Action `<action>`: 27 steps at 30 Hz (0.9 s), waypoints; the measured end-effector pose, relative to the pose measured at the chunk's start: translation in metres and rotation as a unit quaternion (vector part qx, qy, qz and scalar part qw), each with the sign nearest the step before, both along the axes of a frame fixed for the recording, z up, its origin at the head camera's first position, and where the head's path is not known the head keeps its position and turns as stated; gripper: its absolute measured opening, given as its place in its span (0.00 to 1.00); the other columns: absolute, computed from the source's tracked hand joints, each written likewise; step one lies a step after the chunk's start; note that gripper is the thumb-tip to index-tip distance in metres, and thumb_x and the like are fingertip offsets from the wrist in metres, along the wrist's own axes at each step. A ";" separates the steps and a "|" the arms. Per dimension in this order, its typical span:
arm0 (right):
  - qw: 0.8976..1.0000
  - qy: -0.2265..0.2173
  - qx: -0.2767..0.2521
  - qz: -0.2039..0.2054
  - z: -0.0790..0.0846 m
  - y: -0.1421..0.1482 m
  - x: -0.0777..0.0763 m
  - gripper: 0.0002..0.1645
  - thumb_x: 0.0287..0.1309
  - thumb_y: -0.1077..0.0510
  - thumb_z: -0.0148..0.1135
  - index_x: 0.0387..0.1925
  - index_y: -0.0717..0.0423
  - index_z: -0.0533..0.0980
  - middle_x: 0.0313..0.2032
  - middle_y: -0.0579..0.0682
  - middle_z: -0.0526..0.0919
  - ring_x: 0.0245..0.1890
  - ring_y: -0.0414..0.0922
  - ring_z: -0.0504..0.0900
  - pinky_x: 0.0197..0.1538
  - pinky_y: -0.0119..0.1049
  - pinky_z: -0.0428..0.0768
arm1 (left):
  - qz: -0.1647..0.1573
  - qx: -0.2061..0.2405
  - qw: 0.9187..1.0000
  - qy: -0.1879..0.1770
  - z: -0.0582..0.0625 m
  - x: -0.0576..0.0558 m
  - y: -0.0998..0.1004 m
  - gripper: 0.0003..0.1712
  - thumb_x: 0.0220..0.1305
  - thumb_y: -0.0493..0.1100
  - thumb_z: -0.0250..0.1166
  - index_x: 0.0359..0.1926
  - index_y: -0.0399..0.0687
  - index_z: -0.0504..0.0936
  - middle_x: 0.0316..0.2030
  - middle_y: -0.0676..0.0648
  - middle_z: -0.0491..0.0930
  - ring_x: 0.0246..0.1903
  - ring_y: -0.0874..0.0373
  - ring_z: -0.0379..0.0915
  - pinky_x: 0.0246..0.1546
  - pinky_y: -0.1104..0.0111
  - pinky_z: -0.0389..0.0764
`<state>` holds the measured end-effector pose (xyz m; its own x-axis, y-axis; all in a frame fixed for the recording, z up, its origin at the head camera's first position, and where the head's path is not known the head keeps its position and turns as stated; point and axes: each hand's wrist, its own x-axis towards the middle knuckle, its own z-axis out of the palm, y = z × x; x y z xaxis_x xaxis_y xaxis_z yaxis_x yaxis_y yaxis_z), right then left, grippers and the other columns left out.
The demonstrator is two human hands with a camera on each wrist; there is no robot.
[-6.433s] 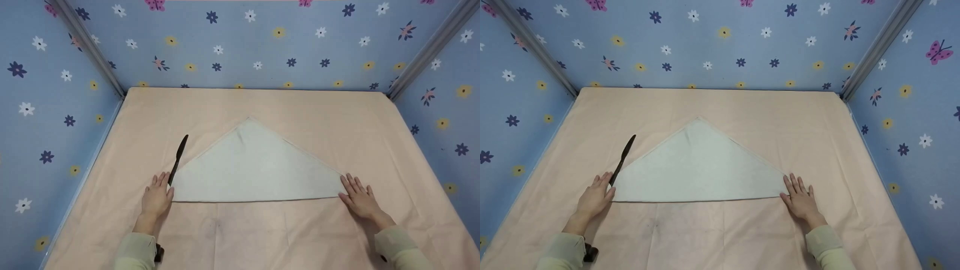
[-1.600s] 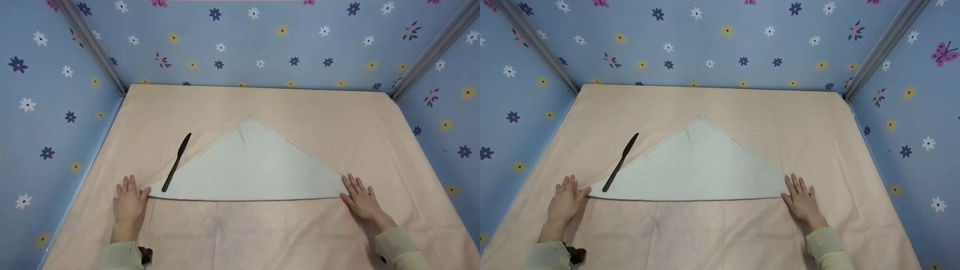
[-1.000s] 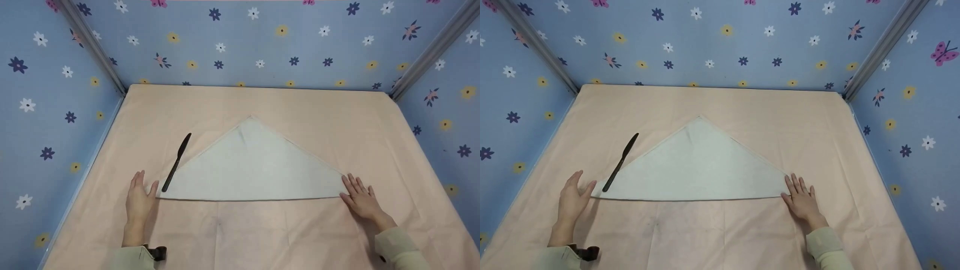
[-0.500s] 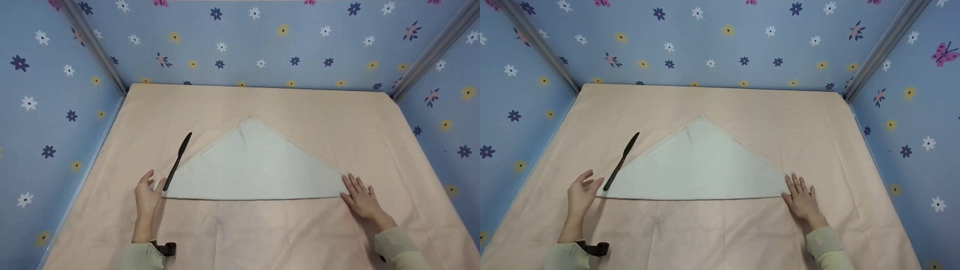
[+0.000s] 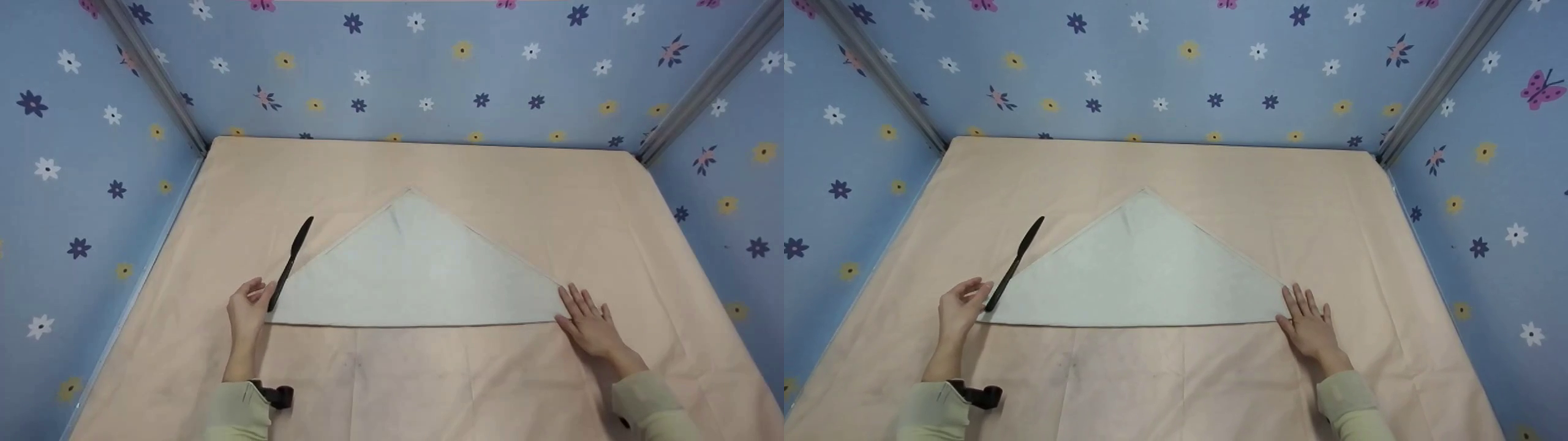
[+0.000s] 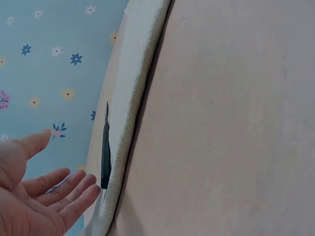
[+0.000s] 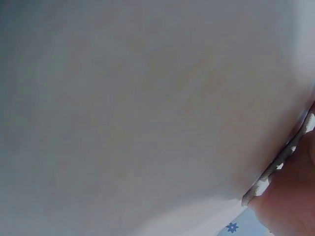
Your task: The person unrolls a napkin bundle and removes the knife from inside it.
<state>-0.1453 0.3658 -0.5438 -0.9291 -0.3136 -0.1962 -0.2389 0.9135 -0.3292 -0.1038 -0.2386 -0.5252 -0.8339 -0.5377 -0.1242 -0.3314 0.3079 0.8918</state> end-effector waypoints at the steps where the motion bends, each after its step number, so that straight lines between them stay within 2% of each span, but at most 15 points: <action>1: 1.000 0.000 0.000 0.000 0.000 0.000 0.000 0.38 0.64 0.43 0.39 0.67 0.58 0.44 0.67 0.61 0.40 0.65 0.60 0.38 0.57 0.64 0.33 | 0.004 0.000 1.000 0.002 -0.001 -0.001 0.000 0.26 0.58 0.42 0.59 0.52 0.27 0.69 0.44 0.34 0.73 0.43 0.47 0.72 0.34 0.80 0.71; 5: 1.000 -0.001 0.000 -0.002 -0.001 0.000 0.000 0.38 0.64 0.43 0.39 0.67 0.58 0.44 0.67 0.61 0.40 0.65 0.60 0.38 0.56 0.64 0.32 | 0.013 0.002 1.000 0.003 -0.004 -0.005 -0.003 0.24 0.57 0.42 0.60 0.49 0.27 0.72 0.41 0.33 0.75 0.41 0.47 0.73 0.28 0.86 0.67; 8: 1.000 0.001 0.003 -0.002 -0.001 0.000 0.000 0.38 0.64 0.42 0.38 0.67 0.58 0.44 0.67 0.61 0.40 0.65 0.61 0.38 0.56 0.65 0.33 | 0.016 0.011 1.000 -0.007 -0.005 -0.007 -0.005 0.24 0.56 0.42 0.61 0.48 0.27 0.73 0.40 0.33 0.75 0.39 0.50 0.72 0.28 0.85 0.68; 12: 1.000 0.003 0.006 -0.003 -0.002 0.000 0.000 0.38 0.64 0.42 0.38 0.67 0.58 0.44 0.67 0.61 0.40 0.65 0.61 0.38 0.56 0.65 0.33 | 0.020 0.027 0.999 -0.022 -0.006 -0.008 -0.007 0.23 0.54 0.44 0.63 0.45 0.28 0.74 0.38 0.36 0.75 0.33 0.58 0.71 0.26 0.83 0.69; 17: 1.000 0.000 0.003 -0.005 -0.002 -0.001 0.000 0.38 0.64 0.42 0.38 0.67 0.58 0.44 0.67 0.61 0.40 0.65 0.60 0.38 0.56 0.64 0.32 | 0.024 0.015 0.999 -0.029 -0.012 -0.008 -0.010 0.22 0.51 0.44 0.66 0.41 0.29 0.77 0.34 0.40 0.76 0.27 0.64 0.68 0.24 0.82 0.68; 27: 1.000 0.007 -0.001 0.001 -0.002 0.000 0.000 0.38 0.64 0.44 0.40 0.67 0.58 0.44 0.66 0.61 0.41 0.65 0.61 0.38 0.56 0.65 0.33 | 0.025 0.020 0.999 -0.021 -0.019 -0.007 -0.012 0.18 0.45 0.39 0.70 0.36 0.31 0.78 0.27 0.46 0.76 0.23 0.66 0.69 0.22 0.81 0.69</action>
